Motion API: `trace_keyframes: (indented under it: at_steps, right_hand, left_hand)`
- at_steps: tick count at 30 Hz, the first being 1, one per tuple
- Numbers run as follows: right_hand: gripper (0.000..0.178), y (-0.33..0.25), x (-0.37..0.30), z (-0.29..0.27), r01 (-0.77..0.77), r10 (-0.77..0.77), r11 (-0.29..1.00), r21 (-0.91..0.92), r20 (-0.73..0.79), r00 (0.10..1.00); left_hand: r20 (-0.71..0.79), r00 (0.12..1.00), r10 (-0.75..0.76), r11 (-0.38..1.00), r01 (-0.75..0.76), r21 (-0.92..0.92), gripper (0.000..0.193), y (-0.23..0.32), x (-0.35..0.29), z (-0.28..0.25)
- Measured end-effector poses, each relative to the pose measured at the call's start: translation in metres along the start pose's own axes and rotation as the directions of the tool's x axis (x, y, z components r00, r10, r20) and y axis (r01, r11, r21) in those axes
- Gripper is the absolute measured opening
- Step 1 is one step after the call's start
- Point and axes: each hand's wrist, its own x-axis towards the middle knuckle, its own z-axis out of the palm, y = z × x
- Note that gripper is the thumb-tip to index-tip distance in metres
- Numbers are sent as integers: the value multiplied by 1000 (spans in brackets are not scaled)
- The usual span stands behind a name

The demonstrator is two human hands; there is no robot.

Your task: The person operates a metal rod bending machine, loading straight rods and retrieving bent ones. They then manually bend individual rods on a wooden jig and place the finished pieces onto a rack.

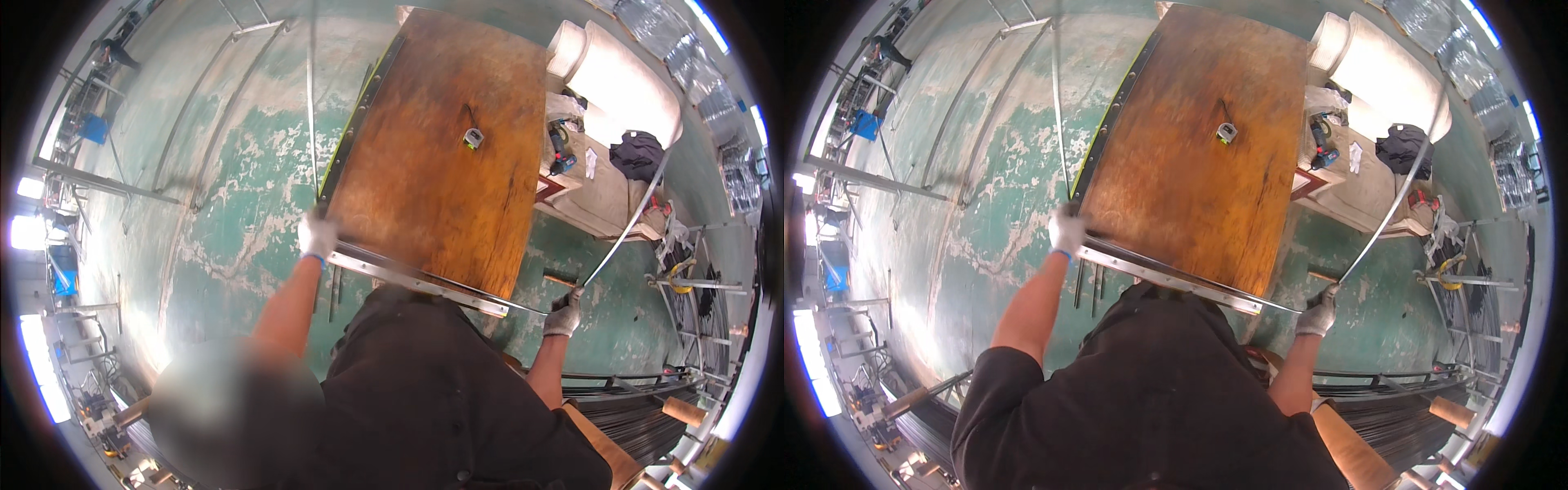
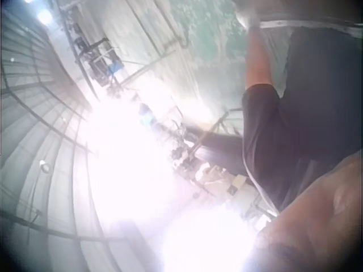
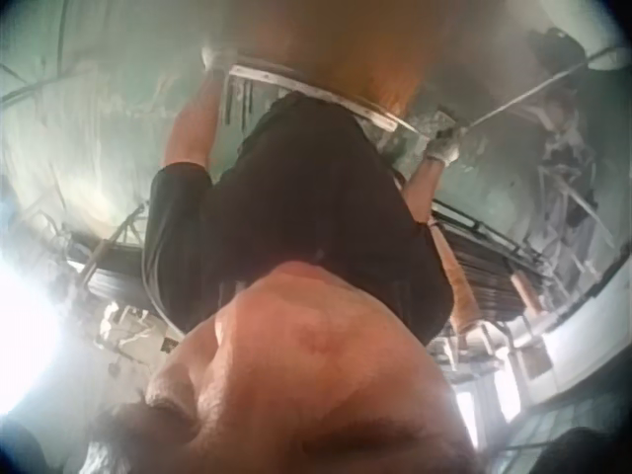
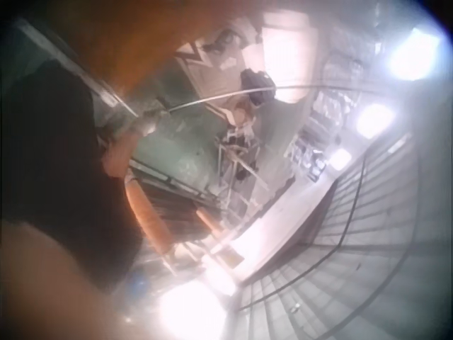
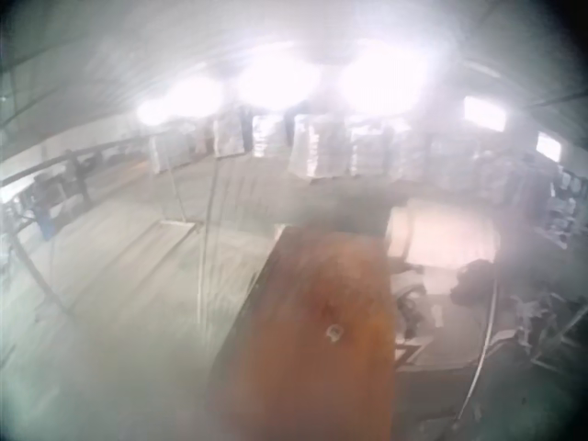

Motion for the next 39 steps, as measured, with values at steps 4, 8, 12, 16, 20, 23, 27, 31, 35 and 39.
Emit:
trace_keyframes:
  at_steps: [4, 8, 12, 16, 20, 23, 27, 31, 35, 39]
  right_hand:
    - [49, -15, 5, -2, 157, -202, 974, 163, 312, 928]
    - [48, -40, 0, 22, 317, -356, 935, 162, 459, 814]
    - [40, -51, 8, 19, 459, -483, 872, 173, 464, 743]
    - [28, -59, 21, -16, 460, -502, 865, 201, 318, 804]
    - [39, -104, -43, 53, 620, -600, 783, 49, 321, 733]
    - [38, -110, -66, 127, 680, -660, 726, 104, 383, 646]
    - [41, -100, -112, 229, 564, -599, 793, 230, 456, 658]
    - [43, -89, -212, 329, 407, -511, 851, 332, 702, 495]
    - [43, -66, -308, 404, 236, -396, 904, 357, 907, 144]
    - [48, -18, -398, 462, 283, -329, 903, 323, 944, -27]
  left_hand:
    - [-7, 990, -138, 974, 135, -182, 46, 76, 66, -33]
    - [-200, 979, 43, 905, -123, -407, 54, 107, 116, -48]
    - [4, 1000, -8, 691, 9, -723, 29, 132, 129, -77]
    - [-145, 989, -11, 605, -109, -789, 15, 155, 82, -99]
    - [-201, 979, -9, 570, -161, -806, 18, 124, 27, -165]
    - [-353, 932, -83, 568, -247, -785, 17, 88, -5, -236]
    - [-544, 827, -142, 682, -317, -659, 28, 22, -66, -346]
    - [-738, 633, -236, 754, -360, -550, 39, -38, -169, -455]
    - [-868, 365, -337, 801, -373, -468, 42, -84, -273, -508]
    - [-884, 50, -465, 814, -369, -449, 28, -109, -377, -503]
